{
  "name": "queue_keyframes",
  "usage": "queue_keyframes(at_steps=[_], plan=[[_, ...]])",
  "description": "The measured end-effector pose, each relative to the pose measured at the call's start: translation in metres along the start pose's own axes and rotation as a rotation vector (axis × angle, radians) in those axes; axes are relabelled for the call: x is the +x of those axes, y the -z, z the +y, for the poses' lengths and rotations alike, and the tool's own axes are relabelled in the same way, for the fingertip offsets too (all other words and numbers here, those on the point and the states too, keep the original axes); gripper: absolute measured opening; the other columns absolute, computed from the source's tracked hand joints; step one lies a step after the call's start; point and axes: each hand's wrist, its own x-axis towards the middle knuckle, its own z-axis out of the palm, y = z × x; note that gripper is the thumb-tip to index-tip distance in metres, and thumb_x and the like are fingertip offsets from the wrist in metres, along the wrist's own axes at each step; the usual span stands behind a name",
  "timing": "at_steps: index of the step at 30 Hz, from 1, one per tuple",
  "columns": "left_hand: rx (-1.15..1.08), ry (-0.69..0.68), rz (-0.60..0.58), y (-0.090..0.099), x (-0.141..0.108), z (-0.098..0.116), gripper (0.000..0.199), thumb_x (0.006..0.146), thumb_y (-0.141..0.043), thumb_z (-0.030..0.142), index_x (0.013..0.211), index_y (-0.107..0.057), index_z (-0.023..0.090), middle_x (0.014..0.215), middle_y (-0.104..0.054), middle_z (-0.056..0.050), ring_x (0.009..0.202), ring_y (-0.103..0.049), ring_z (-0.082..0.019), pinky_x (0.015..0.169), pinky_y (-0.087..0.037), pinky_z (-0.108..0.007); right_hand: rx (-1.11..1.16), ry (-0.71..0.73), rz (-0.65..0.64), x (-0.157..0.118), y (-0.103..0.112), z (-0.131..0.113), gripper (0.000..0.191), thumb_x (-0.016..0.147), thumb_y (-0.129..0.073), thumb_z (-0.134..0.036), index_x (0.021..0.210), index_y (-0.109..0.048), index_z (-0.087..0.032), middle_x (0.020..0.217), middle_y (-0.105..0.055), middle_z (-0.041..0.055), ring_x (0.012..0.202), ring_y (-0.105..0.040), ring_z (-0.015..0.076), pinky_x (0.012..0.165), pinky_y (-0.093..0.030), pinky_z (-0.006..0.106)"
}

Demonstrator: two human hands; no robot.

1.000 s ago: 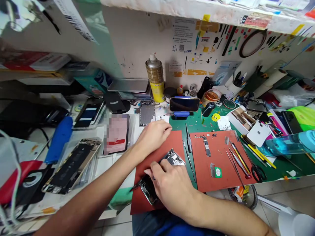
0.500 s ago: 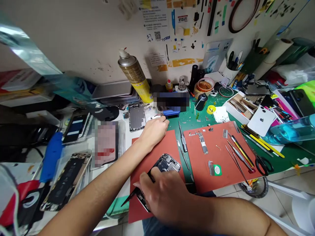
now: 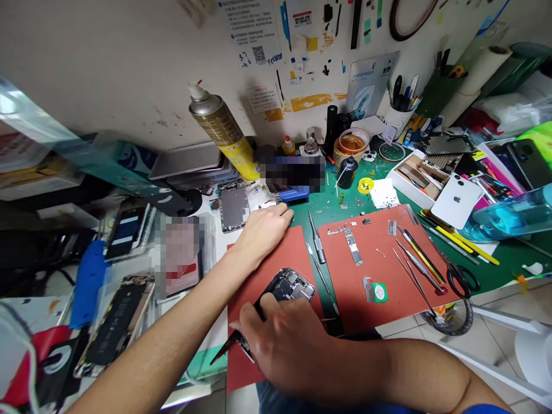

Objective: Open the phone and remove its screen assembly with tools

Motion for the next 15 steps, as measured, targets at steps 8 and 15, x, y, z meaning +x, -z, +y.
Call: queue_keyframes(at_steps=[8,15], plan=[[0.031,-0.064,0.003,-0.011,0.005,0.0,0.031,0.11,-0.038,0.019,0.108,-0.069,0.02,0.106,-0.069,-0.009,0.095,-0.066,-0.026,0.07,-0.04,-0.037,-0.005,0.003,-0.007,0.0,0.004,0.001,0.011,0.099,-0.065,-0.019,0.108,-0.06,-0.013,0.089,-0.066,0.0054,0.077,-0.065,0.0227,0.043,-0.046,0.032],[0.05,-0.073,-0.014,-0.006,0.005,0.002,0.03,0.108,-0.039,0.015,0.112,-0.068,0.02,0.11,-0.069,-0.01,0.1,-0.066,-0.027,0.074,-0.044,-0.037,-0.01,0.012,0.027,-0.001,0.002,0.002,0.015,0.102,-0.062,-0.021,0.113,-0.058,-0.012,0.084,-0.065,0.0056,0.076,-0.064,0.0233,0.042,-0.043,0.033]])
